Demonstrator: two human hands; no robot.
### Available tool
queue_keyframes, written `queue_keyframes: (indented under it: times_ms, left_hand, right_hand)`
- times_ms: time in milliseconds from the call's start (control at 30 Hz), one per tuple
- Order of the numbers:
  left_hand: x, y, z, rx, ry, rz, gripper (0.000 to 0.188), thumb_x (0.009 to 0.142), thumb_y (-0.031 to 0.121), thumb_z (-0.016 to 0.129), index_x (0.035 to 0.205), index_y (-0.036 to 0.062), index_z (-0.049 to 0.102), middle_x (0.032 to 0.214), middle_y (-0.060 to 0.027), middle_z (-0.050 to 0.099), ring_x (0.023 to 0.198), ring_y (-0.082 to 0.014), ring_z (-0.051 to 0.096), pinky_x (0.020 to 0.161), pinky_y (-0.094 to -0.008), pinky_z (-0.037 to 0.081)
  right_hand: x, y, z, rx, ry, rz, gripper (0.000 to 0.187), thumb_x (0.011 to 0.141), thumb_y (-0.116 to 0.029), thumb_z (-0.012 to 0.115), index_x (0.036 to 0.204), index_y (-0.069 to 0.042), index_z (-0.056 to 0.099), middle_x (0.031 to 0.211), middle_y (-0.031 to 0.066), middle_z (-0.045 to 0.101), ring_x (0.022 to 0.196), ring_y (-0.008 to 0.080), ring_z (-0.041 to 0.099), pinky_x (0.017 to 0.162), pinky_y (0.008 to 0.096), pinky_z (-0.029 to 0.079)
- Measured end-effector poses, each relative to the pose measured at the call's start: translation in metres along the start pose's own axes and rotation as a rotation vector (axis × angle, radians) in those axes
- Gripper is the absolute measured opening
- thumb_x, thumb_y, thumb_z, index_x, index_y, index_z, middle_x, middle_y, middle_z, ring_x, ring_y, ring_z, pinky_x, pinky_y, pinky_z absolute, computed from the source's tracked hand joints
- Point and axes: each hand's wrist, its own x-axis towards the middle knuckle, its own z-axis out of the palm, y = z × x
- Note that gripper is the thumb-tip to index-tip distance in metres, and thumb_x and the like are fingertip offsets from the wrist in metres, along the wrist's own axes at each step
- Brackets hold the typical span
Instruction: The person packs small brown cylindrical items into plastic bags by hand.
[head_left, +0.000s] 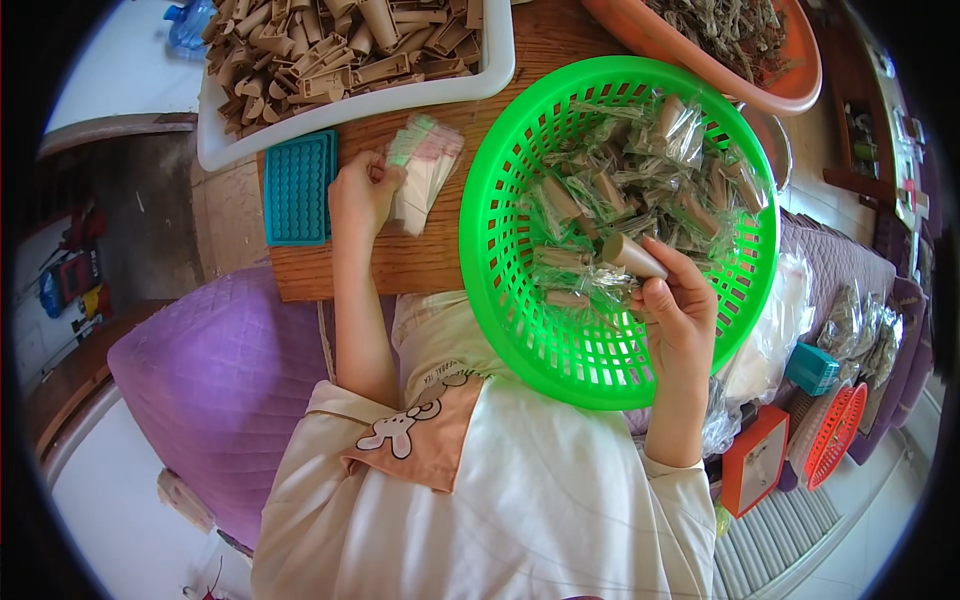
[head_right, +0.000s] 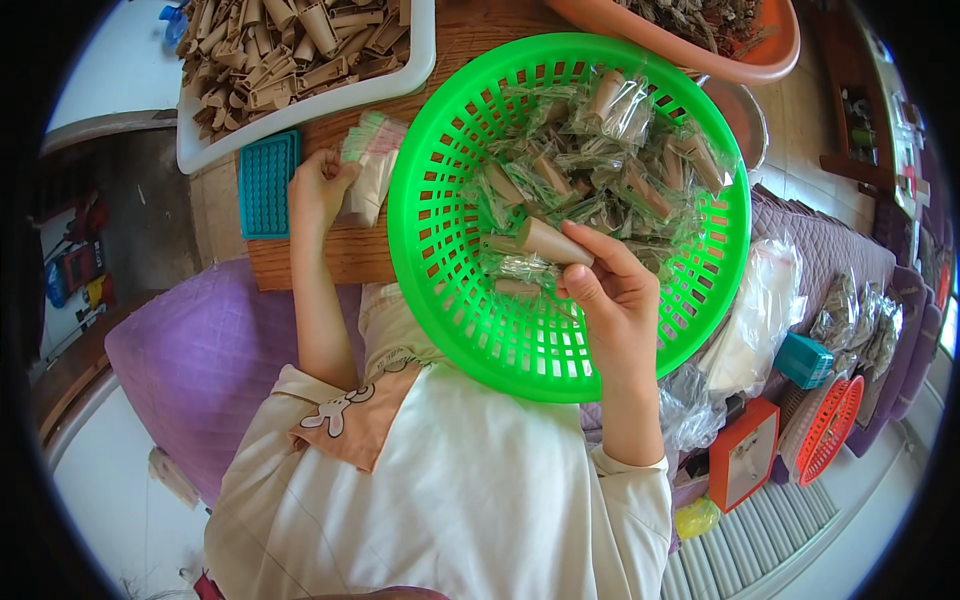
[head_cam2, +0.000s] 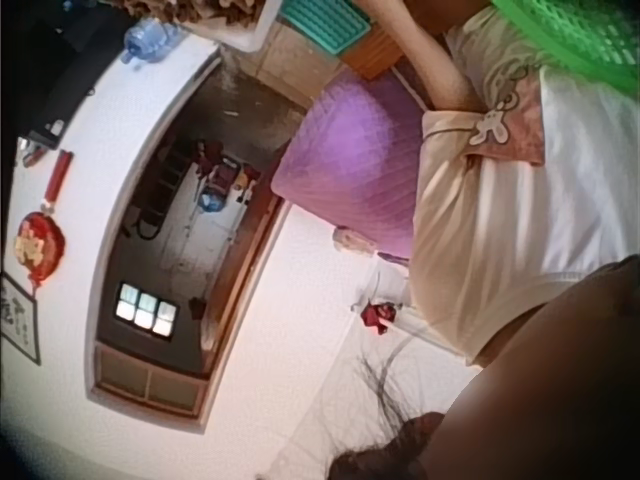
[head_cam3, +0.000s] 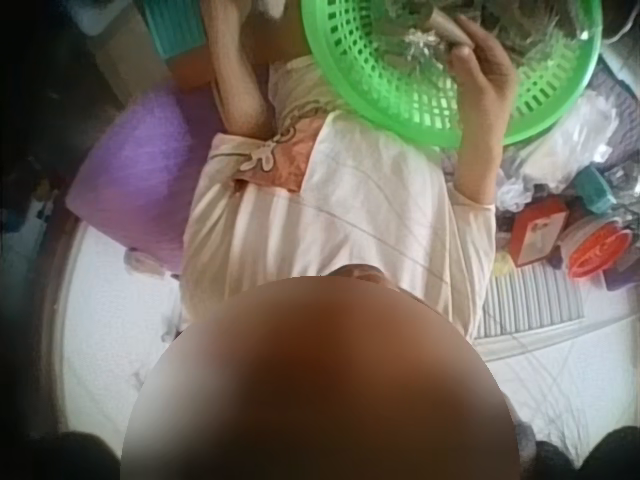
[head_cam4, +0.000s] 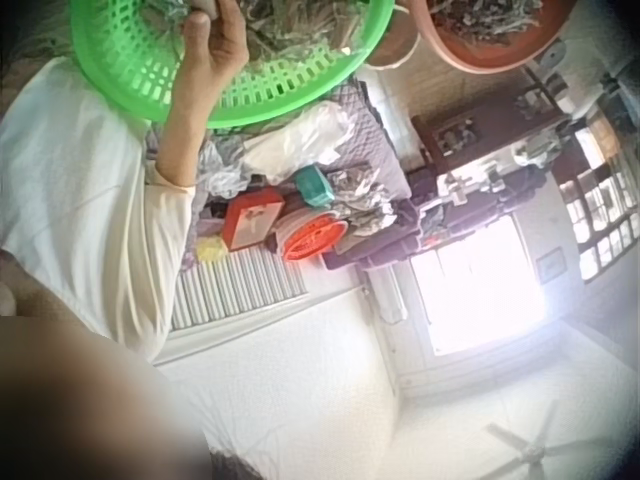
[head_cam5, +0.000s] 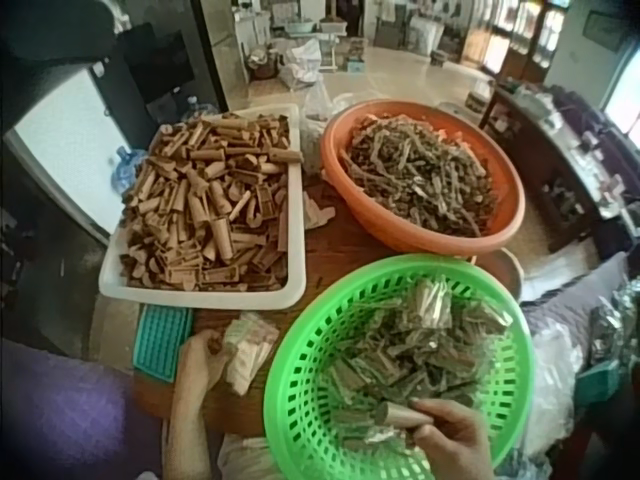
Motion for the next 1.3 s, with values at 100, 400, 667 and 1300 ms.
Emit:
queue_keyframes:
  times_ms: [100, 400, 667, 1300]
  left_hand:
    - [0.001, 0.002, -0.002, 0.026, 0.038, 0.014, 0.024, 0.073, 0.025, 0.063, 0.082, 0.0022, 0.062, 0.067, -0.0152, 0.060, 0.062, -0.0305, 0.058, 0.058, -0.0355, 0.044]
    - [-0.003, -0.009, -0.002, -0.273, 0.323, 0.187, 0.017, 0.082, 0.015, 0.057, 0.089, 0.0002, 0.062, 0.073, -0.0129, 0.063, 0.061, -0.0203, 0.058, 0.059, -0.0278, 0.044]
    - [-0.068, 0.048, -0.048, -0.759, -0.229, 0.164, 0.029, 0.072, 0.002, 0.068, 0.100, -0.0009, 0.058, 0.072, -0.0039, 0.062, 0.069, -0.0061, 0.058, 0.062, -0.0190, 0.045]
    - [-0.093, 0.092, -0.043, -0.818, -0.584, 0.226, 0.035, 0.070, 0.004, 0.070, 0.103, 0.0013, 0.058, 0.075, -0.0078, 0.064, 0.067, -0.0099, 0.060, 0.060, -0.0226, 0.048]
  right_hand:
    - [0.001, 0.000, 0.000, 0.009, -0.012, 0.006, 0.033, 0.082, -0.005, 0.058, 0.114, 0.002, 0.053, 0.090, 0.0047, 0.060, 0.072, 0.0071, 0.054, 0.066, 0.0202, 0.045]
    - [0.001, -0.005, 0.002, -0.028, 0.000, 0.005, 0.032, 0.083, -0.006, 0.057, 0.114, 0.002, 0.052, 0.092, 0.0046, 0.058, 0.074, 0.0067, 0.054, 0.067, 0.0201, 0.045]
    - [-0.002, -0.031, 0.033, -0.477, 0.003, -0.452, 0.033, 0.077, 0.000, 0.062, 0.109, 0.001, 0.056, 0.097, 0.0079, 0.052, 0.078, 0.0119, 0.054, 0.064, 0.0209, 0.046]
    - [0.002, -0.033, 0.057, -0.718, -0.063, -0.599, 0.026, 0.068, 0.006, 0.066, 0.093, 0.002, 0.059, 0.086, 0.0112, 0.057, 0.073, 0.0195, 0.060, 0.061, 0.0260, 0.052]
